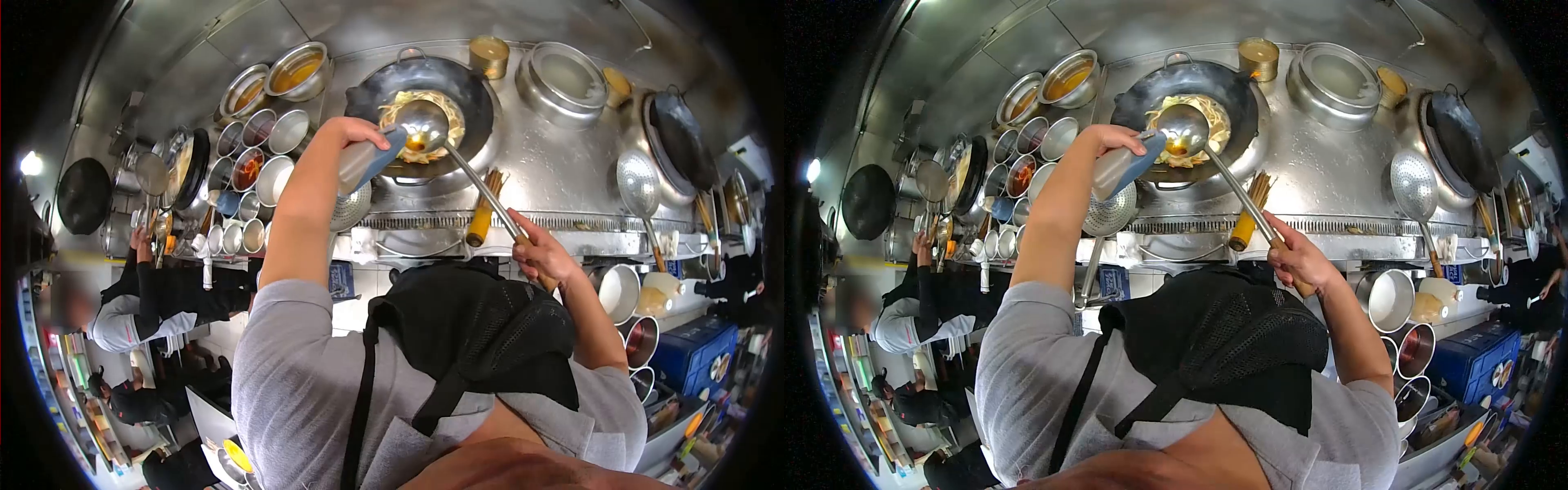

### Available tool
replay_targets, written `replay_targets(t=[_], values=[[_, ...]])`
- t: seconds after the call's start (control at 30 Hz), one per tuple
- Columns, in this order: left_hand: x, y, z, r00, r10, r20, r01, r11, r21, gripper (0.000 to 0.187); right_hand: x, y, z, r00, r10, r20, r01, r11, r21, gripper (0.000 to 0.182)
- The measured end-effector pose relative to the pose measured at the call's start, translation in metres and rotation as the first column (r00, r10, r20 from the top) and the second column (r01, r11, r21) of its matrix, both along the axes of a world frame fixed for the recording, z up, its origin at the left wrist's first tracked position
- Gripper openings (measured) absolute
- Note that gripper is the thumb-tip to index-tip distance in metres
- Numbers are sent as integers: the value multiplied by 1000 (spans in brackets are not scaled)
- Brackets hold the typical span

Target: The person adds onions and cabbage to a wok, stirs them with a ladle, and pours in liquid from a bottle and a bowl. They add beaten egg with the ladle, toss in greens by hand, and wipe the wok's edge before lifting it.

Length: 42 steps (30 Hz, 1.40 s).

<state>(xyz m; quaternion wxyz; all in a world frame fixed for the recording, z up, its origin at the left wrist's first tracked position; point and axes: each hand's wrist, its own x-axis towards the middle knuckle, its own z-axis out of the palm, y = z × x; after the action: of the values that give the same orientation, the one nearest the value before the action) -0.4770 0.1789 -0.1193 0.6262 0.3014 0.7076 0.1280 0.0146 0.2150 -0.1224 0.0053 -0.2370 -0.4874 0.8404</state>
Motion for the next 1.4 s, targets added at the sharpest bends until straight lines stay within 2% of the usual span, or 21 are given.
replay_targets(t=[0.17,0.27,0.5,0.6,0.67,0.7,0.73,0.77,0.8,0.83,0.87,0.93,0.97,1.0,1.03,1.07,1.13,1.2,1.23,1.3,1.4], values=[[8,8,-16,989,-120,-83,109,986,-122,82,11,4,-9,1000,7,14,-8,999,32,74],[13,-3,-7,990,-124,-74,116,988,-99,92,8,8,-8,999,4,38,-6,998,62,74],[-1,-40,-4,995,-88,-35,88,996,-25,92,-41,20,-25,997,-7,70,-5,984,177,76],[1,-61,7,999,-40,-25,42,996,82,88,-74,32,-30,993,-12,116,-11,981,195,77],[3,-80,16,999,52,4,-51,942,333,88,-96,39,-44,992,-15,126,-29,940,339,77],[0,-91,12,991,126,52,-136,889,437,88,-105,39,-57,981,-28,191,-79,843,531,75],[-2,-103,8,988,143,56,-153,885,440,88,-111,37,-70,981,-12,195,-96,840,534,75],[-4,-116,5,964,236,122,-262,757,598,87,-114,29,-76,974,-23,224,-143,703,697,75],[-3,-129,5,928,314,204,-358,586,727,87,-118,19,-70,968,-38,246,-189,529,827,75],[-2,-142,4,861,414,296,-485,492,723,88,-114,12,-60,965,-14,263,-163,752,638,76],[-9,-154,0,845,437,308,-507,474,720,88,-110,10,-52,962,11,274,-191,744,640,76],[-30,-180,-8,776,567,275,-506,299,809,87,-101,25,-47,979,38,199,-83,972,220,76],[-37,-194,-5,738,622,261,-502,248,829,87,-95,33,-56,968,34,248,-112,944,310,77],[-50,-208,-10,705,655,272,-521,217,826,87,-88,38,-71,956,29,291,-148,906,398,78],[-67,-223,-14,650,740,172,-442,185,878,85,-82,36,-87,979,-7,204,-162,582,797,80],[-84,-240,-19,575,815,68,-356,175,918,84,-72,32,-104,996,18,83,-85,119,989,82],[-105,-269,-22,465,878,111,-372,79,925,86,-41,32,-119,971,-107,214,-184,232,955,86],[-117,-288,-17,176,984,-15,-252,60,966,89,-24,23,-110,813,-323,485,-422,247,872,88],[-132,-301,-23,43,984,-175,-257,180,949,92,-13,24,-117,841,-326,432,-374,229,899,89],[-154,-317,-37,-68,979,-192,-228,173,958,93,-2,38,-133,867,-310,390,-328,235,915,90],[-176,-330,-42,-224,951,-211,-189,170,967,95,-72,27,-79,953,-164,255,-248,63,967,84]])
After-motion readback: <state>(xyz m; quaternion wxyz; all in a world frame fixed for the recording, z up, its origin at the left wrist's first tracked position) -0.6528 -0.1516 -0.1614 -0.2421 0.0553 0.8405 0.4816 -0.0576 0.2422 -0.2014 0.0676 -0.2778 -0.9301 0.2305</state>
